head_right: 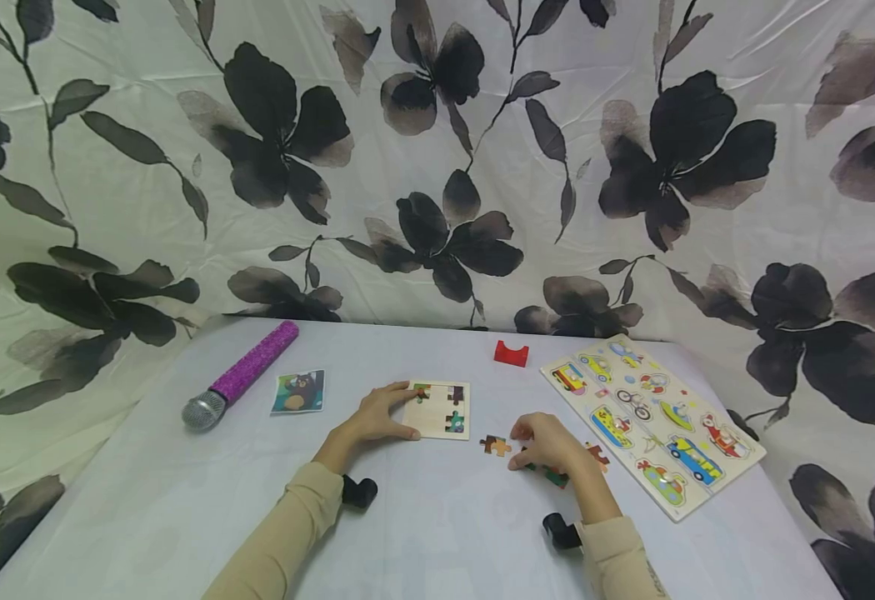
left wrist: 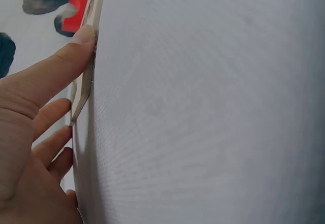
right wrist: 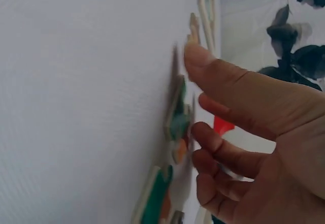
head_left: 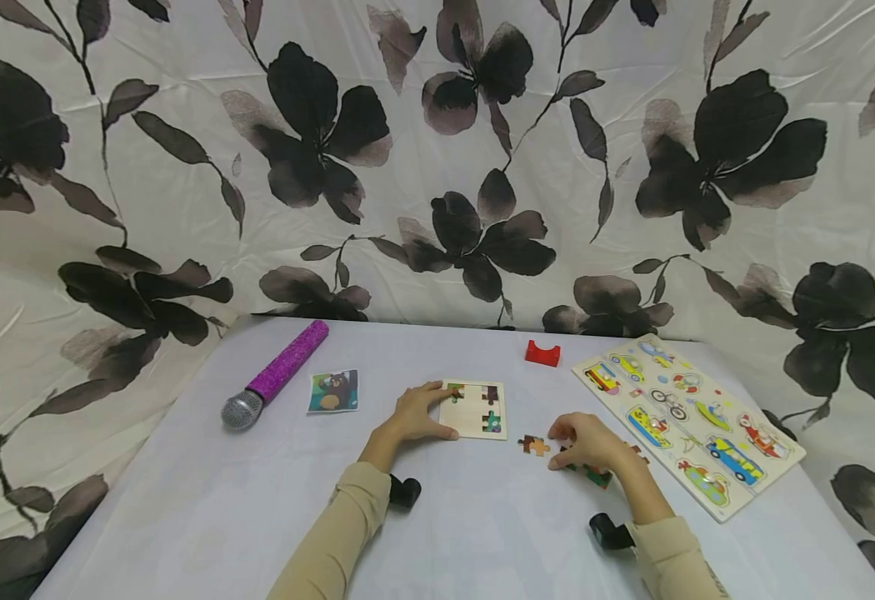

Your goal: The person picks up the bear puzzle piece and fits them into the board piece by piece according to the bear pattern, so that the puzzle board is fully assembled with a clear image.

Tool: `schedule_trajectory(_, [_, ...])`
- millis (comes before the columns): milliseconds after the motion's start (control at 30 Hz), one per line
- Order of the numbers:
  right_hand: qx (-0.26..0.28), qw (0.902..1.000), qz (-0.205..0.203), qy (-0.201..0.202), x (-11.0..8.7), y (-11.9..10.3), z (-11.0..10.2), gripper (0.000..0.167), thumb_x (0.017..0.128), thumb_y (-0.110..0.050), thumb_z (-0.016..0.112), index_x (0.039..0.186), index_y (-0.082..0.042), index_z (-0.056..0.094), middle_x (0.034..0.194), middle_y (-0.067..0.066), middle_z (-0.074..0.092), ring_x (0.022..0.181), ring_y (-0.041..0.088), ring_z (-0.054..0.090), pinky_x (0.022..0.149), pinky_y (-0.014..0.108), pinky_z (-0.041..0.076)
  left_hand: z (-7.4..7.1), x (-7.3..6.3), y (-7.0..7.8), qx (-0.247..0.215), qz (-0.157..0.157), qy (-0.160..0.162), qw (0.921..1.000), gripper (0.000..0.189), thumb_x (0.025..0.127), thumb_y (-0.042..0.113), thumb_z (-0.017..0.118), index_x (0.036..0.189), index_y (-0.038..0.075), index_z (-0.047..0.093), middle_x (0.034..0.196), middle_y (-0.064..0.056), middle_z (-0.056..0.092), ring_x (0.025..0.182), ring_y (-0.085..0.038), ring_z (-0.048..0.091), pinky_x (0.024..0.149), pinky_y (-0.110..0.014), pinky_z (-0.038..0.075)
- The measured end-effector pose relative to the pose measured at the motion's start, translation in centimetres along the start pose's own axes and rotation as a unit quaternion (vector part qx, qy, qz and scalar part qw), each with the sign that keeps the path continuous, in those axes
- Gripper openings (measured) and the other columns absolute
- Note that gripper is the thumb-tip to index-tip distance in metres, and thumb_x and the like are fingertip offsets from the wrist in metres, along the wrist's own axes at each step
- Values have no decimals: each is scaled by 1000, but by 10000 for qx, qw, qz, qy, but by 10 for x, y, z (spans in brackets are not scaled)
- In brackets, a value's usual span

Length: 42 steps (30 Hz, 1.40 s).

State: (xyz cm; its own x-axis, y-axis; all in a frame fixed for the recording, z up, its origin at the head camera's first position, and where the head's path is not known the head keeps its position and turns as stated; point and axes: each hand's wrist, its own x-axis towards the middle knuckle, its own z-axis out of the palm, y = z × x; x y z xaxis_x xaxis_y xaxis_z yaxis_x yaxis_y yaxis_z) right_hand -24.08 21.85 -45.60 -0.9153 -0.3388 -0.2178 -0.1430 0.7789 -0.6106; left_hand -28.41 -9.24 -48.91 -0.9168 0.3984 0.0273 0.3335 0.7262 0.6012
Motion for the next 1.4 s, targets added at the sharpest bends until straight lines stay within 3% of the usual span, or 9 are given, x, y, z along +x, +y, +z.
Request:
schedule_trajectory(133, [43, 9995, 297, -72, -5, 1, -5, 40, 66, -13, 85, 100, -7, 64, 91, 3, 59, 80, 19, 49, 67, 31, 48, 0, -1, 1, -95, -38, -3, 9999, 78, 68, 33, 84, 134, 5, 52, 143, -20, 41, 133, -39, 34, 111, -58, 17])
schedule_trajectory(300, [336, 9983, 433, -176, -9, 6, -9, 36, 67, -8, 84, 96, -4, 62, 82, 5, 57, 73, 18, 50, 61, 29, 46, -1, -2, 2, -115, -64, 7, 9999, 78, 68, 32, 84, 134, 5, 52, 144, -19, 40, 134, -38, 34, 111, -57, 16])
schedule_trajectory(433, [559, 9983, 44, -174, -4, 17, -11, 23, 73, -10, 80, 89, -4, 66, 76, 3, 57, 68, 16, 50, 59, 27, 44, 0, -2, 0, -71, -61, 4, 10000, 78, 68, 33, 84, 134, 5, 52, 144, -19, 40, 134, -37, 33, 112, -56, 16])
schedule_trajectory(567, [1267, 9906, -507, 6, 3, 31, -18, 14, 83, -11, 71, 89, 1, 68, 78, 4, 62, 69, 15, 52, 59, 26, 46, 0, -1, 0, -57, -103, -23, 9999, 79, 68, 33, 84, 134, 5, 52, 144, -18, 40, 135, -37, 32, 112, -55, 15])
schedule_trajectory(700, [2305, 9712, -410, 433, 10, 30, -24, 24, 90, -15, 63, 101, 7, 64, 86, 4, 65, 77, 15, 57, 70, 27, 52, -1, 0, 2, -58, -78, -46, 9999, 79, 68, 32, 84, 134, 4, 52, 144, -18, 40, 135, -37, 32, 112, -56, 15])
schedule_trajectory(933, [4087, 9086, 252, 826, 27, 6, -25, 28, 92, -23, 62, 110, -1, 61, 89, -2, 61, 85, 15, 53, 75, 22, 52, -1, 2, 1, -90, -351, -37, 9993, 87, 67, 35, 84, 137, 3, 45, 145, -16, 40, 137, -34, 30, 114, -51, 15])
schedule_trajectory(1100, [4595, 8817, 397, 992, 39, -9, -21, 23, 92, -21, 62, 108, -4, 61, 90, -5, 62, 85, 12, 59, 73, 20, 52, -1, 2, 1, -140, -416, -41, 9990, 92, 66, 35, 84, 139, 0, 41, 145, -18, 40, 136, -34, 31, 114, -50, 15])
schedule_trajectory(1267, [5024, 8583, 192, 1027, 51, -18, -13, 17, 94, -13, 57, 107, -2, 57, 88, 1, 62, 77, 11, 67, 71, 21, 55, -1, 2, 1, 61, -280, -152, 9995, 90, 68, 36, 82, 139, -3, 41, 145, -17, 39, 137, -35, 30, 113, -51, 17])
schedule_trajectory(1400, [5217, 8474, -106, 976, 57, -25, -6, 30, 94, -3, 54, 121, 9, 48, 89, 3, 61, 76, 12, 68, 73, 22, 55, -3, 2, 0, 146, -223, -275, 9993, 89, 70, 36, 79, 139, -4, 40, 146, -17, 38, 137, -35, 30, 113, -51, 18])
